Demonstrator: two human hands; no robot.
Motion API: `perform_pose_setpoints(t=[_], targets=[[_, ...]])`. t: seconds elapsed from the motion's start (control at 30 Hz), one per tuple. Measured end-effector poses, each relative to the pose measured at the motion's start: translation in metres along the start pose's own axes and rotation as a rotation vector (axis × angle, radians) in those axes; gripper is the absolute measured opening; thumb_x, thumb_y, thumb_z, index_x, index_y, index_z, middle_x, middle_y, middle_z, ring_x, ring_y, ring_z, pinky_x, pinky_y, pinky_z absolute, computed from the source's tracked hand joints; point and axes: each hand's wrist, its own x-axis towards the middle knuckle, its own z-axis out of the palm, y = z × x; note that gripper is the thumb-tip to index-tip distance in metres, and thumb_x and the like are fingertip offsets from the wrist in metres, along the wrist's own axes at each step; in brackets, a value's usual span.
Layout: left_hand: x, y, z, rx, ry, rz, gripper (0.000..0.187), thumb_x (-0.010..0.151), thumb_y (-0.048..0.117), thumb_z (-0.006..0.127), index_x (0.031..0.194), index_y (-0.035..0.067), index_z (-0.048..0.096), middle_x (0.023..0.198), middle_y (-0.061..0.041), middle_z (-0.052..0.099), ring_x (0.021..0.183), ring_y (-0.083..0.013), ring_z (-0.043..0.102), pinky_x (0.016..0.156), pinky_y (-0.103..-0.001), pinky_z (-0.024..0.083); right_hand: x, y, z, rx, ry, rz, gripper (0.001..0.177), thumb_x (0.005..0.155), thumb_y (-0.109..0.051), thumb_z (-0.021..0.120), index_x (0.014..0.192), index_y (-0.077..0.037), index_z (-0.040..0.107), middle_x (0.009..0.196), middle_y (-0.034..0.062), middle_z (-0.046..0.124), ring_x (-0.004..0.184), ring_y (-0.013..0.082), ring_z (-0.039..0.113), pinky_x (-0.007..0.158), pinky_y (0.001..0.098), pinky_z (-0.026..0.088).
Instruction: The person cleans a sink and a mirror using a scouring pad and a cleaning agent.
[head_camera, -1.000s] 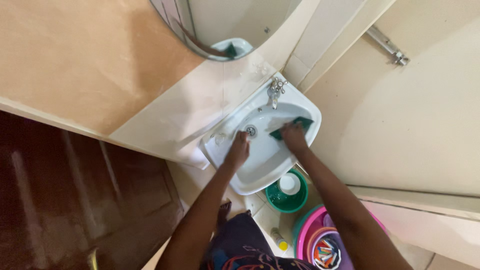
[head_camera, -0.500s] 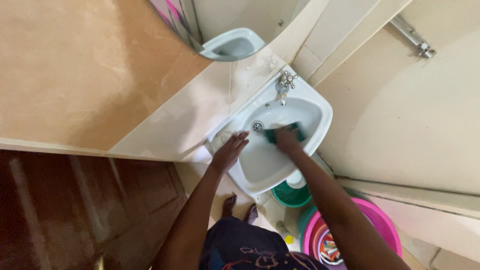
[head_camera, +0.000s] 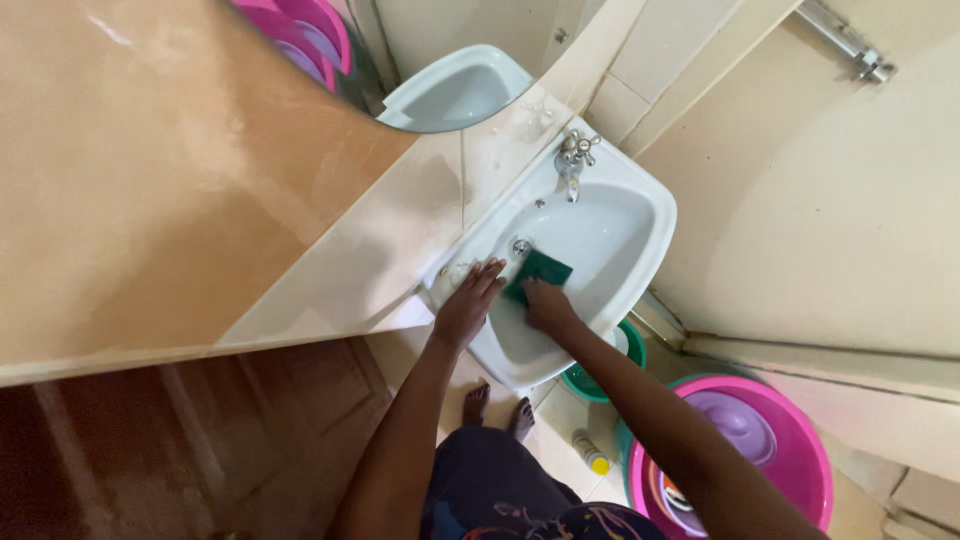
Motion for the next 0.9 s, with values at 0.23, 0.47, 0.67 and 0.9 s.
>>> perform_pose_setpoints(t=[0.23,0.47,0.67,0.9], targets=[[-0.001,0.000,-0.002,-0.018,-0.025,0.008,0.048,0.084,-0.014,0.051,0.130,-0.004,0.061,0.161,-0.018,0.046,0.155,-0.0321,0.038,0.132,-0.047,0.028,0.031,0.039,-0.063,-0.309,0.153,0.492,0.092,0.076,-0.030,0.088,0.150,0.004,0.047,0.165,0.0328,0.032,0.149,0.0409,0.044,0.109,0.0494,0.051],[-0.001,-0.004,0.004,0.015,0.016,0.030,0.045,0.087,-0.012,0.053,0.131,-0.004,0.060,0.160,-0.018,0.047,0.154,-0.0325,0.039,0.130,-0.048,0.029,0.032,-0.004,0.032,0.141,0.147,-0.121,0.081,0.086,-0.035,0.076,0.153,-0.003,0.043,0.156,0.0328,0.038,0.143,0.0507,0.044,0.122,0.0524,0.038],[0.000,-0.001,-0.006,0.000,-0.028,-0.001,0.050,0.081,-0.013,0.053,0.129,-0.004,0.062,0.159,-0.018,0.048,0.153,-0.0327,0.041,0.130,-0.048,0.030,0.044,0.076,-0.027,-0.423,0.160,0.416,0.081,0.089,-0.031,0.069,0.157,-0.004,0.035,0.163,0.0278,0.027,0.149,0.0475,0.034,0.124,0.0543,0.029],[-0.002,-0.002,0.003,0.014,0.046,0.007,0.039,0.091,-0.012,0.053,0.128,-0.004,0.061,0.159,-0.017,0.051,0.153,-0.0313,0.044,0.131,-0.046,0.033,0.001,-0.002,0.011,0.075,-0.294,-0.374,0.081,0.092,-0.026,0.061,0.161,-0.006,0.024,0.170,0.0221,0.014,0.155,0.0437,0.022,0.128,0.0566,0.017]])
